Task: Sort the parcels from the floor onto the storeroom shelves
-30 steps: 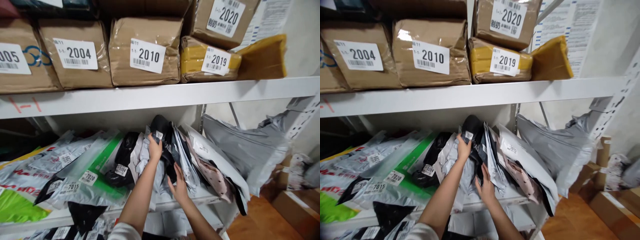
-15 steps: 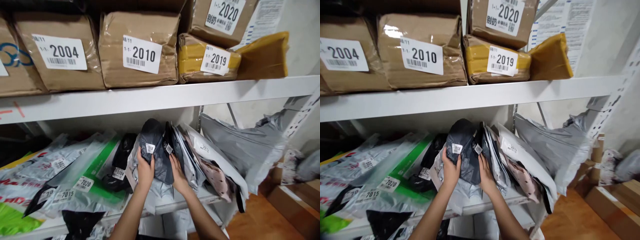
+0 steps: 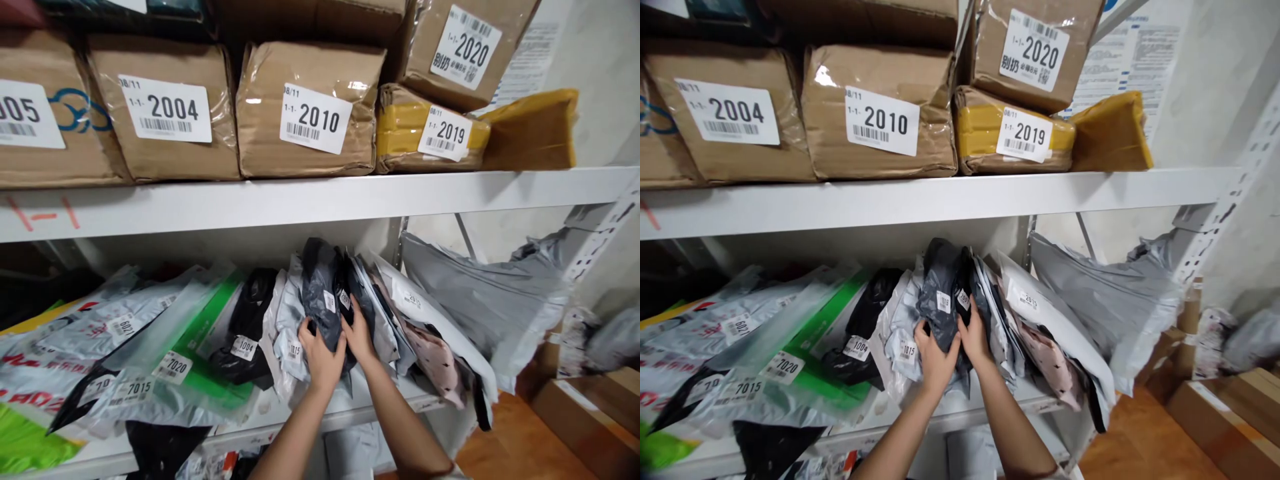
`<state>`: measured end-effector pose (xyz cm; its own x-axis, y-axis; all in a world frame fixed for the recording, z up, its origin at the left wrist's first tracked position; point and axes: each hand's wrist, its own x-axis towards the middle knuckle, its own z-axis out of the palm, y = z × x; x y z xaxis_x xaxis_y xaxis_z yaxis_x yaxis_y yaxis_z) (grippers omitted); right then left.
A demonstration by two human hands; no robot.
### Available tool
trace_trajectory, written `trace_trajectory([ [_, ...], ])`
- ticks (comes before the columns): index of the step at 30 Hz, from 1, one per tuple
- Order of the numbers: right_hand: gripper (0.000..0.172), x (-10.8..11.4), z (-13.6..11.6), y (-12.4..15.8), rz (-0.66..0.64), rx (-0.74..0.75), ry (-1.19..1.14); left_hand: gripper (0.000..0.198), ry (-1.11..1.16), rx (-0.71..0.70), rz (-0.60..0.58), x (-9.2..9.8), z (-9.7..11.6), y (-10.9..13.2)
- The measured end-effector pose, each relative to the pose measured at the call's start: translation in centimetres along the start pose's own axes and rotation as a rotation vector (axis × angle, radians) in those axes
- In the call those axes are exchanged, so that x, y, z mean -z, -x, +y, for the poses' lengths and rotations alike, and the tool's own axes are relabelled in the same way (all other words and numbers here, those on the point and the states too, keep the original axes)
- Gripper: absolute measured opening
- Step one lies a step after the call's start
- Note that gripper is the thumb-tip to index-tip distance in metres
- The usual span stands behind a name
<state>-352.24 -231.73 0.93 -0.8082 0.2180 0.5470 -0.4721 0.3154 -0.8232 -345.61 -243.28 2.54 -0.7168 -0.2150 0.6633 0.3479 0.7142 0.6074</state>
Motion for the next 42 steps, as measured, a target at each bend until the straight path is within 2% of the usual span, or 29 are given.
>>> trace_trajectory([
  [2, 0.064, -1.4, 0.5, -1.2, 0.017, -0.013, 0.106, 0.045, -0.022, -0.013, 0.000, 0.0, -0.1, 0.3],
  [5, 0.043, -2.7, 0.4, -3.1, 0.010, -0.015, 0.149, 0.036, -0.091, 0.001, 0.034, -0.2, -0.7, -0.3],
  [7, 0.034, -2.6, -0.5, -4.0, -0.003, 0.008, 0.119, 0.035, -0.130, 0.030, 0.060, -0.5, -1.4, -1.4],
  [9, 0.030, -1.5, -2.3, -4.1, -0.007, 0.040, 0.078, 0.036, -0.136, 0.074, 0.062, -0.6, -2.1, -2.5],
  [13, 0.033, 1.3, -6.4, -2.1, -0.020, 0.106, 0.026, 0.037, -0.110, 0.157, 0.029, -0.6, -2.8, -3.6],
  [15, 0.032, 1.3, -7.2, -0.3, -0.082, 0.150, 0.050, 0.033, -0.091, 0.131, -0.014, -0.5, -3.0, -3.4],
  [17, 0.029, 0.1, -6.7, 1.8, -0.160, 0.218, 0.126, 0.031, -0.026, 0.064, -0.072, -0.4, -3.5, -2.9],
  [18, 0.034, -0.7, -6.1, 2.9, -0.199, 0.255, 0.177, 0.032, 0.021, 0.024, -0.107, -0.3, -3.8, -2.7],
  [20, 0.058, -1.5, -4.9, 4.9, -0.276, 0.306, 0.278, 0.034, 0.137, -0.027, -0.180, 0.4, -4.3, -2.3],
  [22, 0.079, -0.6, -4.2, 6.7, -0.373, 0.338, 0.318, 0.042, 0.261, 0.019, -0.210, 1.7, -4.2, -1.9],
  [23, 0.082, 0.4, -4.2, 7.5, -0.422, 0.357, 0.304, 0.048, 0.323, 0.072, -0.186, 2.7, -3.6, -1.7],
  [25, 0.073, 3.5, -4.5, 9.2, -0.426, 0.457, 0.244, 0.059, 0.380, 0.137, -0.031, 4.7, -1.3, -0.8],
  [26, 0.065, 5.4, -4.7, 10.0, -0.351, 0.544, 0.226, 0.061, 0.364, 0.085, 0.072, 5.7, 0.2, -0.2],
  [27, 0.060, 7.3, -4.7, 10.7, -0.228, 0.638, 0.235, 0.064, 0.328, -0.041, 0.158, 6.4, 2.0, 0.5],
  [28, 0.060, 9.3, -4.6, 11.2, -0.073, 0.712, 0.279, 0.064, 0.295, -0.190, 0.171, 6.8, 3.8, 1.3],
  [29, 0.061, 11.3, -4.3, 11.5, 0.098, 0.748, 0.353, 0.065, 0.266, -0.318, 0.123, 6.7, 5.5, 2.2],
  [30, 0.062, 13.3, -3.8, 11.6, 0.256, 0.727, 0.439, 0.068, 0.246, -0.401, 0.020, 6.2, 7.1, 3.1],
  [31, 0.062, 15.4, -3.2, 11.4, 0.376, 0.649, 0.516, 0.073, 0.235, -0.425, -0.104, 5.3, 8.4, 4.0],
  [32, 0.059, 17.5, -2.3, 10.9, 0.446, 0.543, 0.562, 0.080, 0.231, -0.391, -0.214, 3.9, 9.3, 4.8],
  [33, 0.055, 19.6, -1.4, 10.1, 0.464, 0.434, 0.570, 0.087, 0.230, -0.320, -0.276, 2.3, 9.9, 5.6],
  [35, 0.049, 23.5, 0.8, 8.1, 0.356, 0.264, 0.497, 0.095, 0.243, -0.158, -0.260, -1.2, 10.0, 6.7],
  [38, 0.054, 27.6, 4.0, 4.4, -0.019, 0.151, 0.434, 0.080, 0.262, -0.025, -0.127, -5.8, 8.5, 6.6],
  [40, 0.070, 28.5, 5.5, 2.0, -0.233, 0.159, 0.446, 0.059, 0.258, -0.046, -0.079, -7.7, 7.2, 5.4],
  [42, 0.076, 28.5, 6.3, 0.1, -0.349, 0.199, 0.461, 0.045, 0.296, -0.037, -0.027, -8.7, 5.9, 3.9],
])
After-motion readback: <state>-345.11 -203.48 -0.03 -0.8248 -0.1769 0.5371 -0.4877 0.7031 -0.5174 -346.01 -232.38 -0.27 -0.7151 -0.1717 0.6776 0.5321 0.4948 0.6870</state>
